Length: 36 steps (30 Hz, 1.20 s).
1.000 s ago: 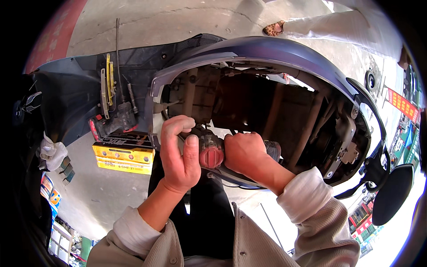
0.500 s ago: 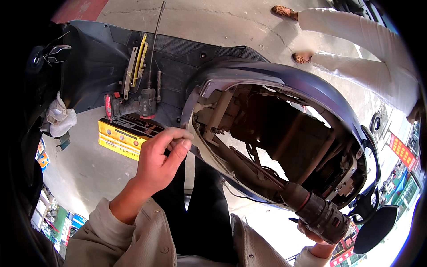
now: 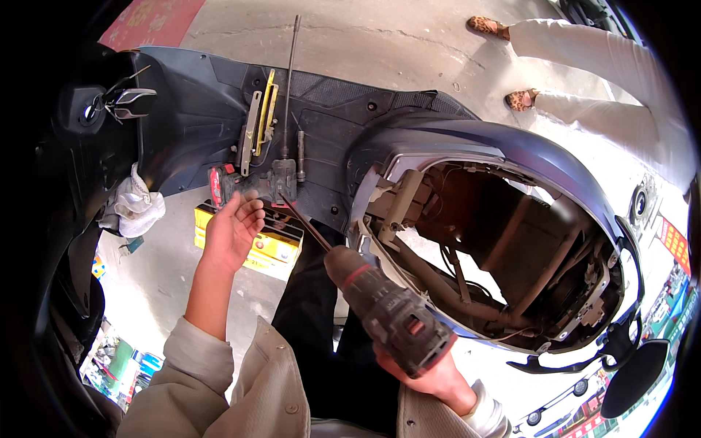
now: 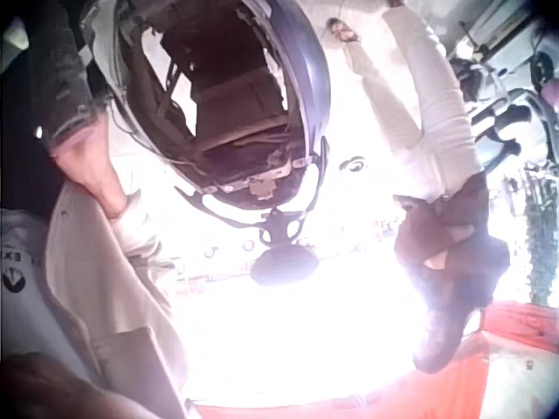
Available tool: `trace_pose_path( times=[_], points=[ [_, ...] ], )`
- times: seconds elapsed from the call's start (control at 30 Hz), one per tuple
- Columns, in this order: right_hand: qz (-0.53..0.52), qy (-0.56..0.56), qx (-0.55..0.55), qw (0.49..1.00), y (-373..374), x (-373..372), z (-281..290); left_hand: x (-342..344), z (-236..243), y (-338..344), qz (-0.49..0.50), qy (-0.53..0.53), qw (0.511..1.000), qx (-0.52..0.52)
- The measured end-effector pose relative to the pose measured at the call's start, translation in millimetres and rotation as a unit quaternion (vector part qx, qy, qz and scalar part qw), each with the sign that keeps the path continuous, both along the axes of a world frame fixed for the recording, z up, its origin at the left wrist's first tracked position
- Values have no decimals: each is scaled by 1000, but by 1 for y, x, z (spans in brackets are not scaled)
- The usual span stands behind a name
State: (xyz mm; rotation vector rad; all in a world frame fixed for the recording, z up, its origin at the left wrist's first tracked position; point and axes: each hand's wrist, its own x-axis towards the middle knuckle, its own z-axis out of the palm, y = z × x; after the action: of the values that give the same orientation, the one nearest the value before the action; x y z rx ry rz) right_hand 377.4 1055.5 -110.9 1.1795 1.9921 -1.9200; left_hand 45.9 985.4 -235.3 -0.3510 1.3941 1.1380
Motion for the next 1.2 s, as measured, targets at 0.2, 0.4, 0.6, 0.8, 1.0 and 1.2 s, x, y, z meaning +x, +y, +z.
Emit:
trace_pose_path(
  times=[0.2, 0.4, 0.6, 0.8, 1.0, 1.2],
  points=[
    [-185, 8, 25, 982, -51, -118, -65, 41, 31, 14, -71, -167, 973, 146],
    [-41, -47, 181, 981, 25, -71, -37, 18, -4, 62, -173, 149, 973, -21],
    [232, -320, 169, 903, 71, 45, -203, -6, -96, 114, -547, 515, 644, -146],
    [375, -169, 291, 864, 36, 32, -288, -36, -159, 113, -546, 532, 630, -151],
    [388, -168, 265, 867, 33, 26, -289, -49, -183, 109, -518, 552, 639, -134],
    [100, -129, 196, 967, 75, 28, -185, -17, -103, 110, -369, 570, 733, -42]
  ],
)
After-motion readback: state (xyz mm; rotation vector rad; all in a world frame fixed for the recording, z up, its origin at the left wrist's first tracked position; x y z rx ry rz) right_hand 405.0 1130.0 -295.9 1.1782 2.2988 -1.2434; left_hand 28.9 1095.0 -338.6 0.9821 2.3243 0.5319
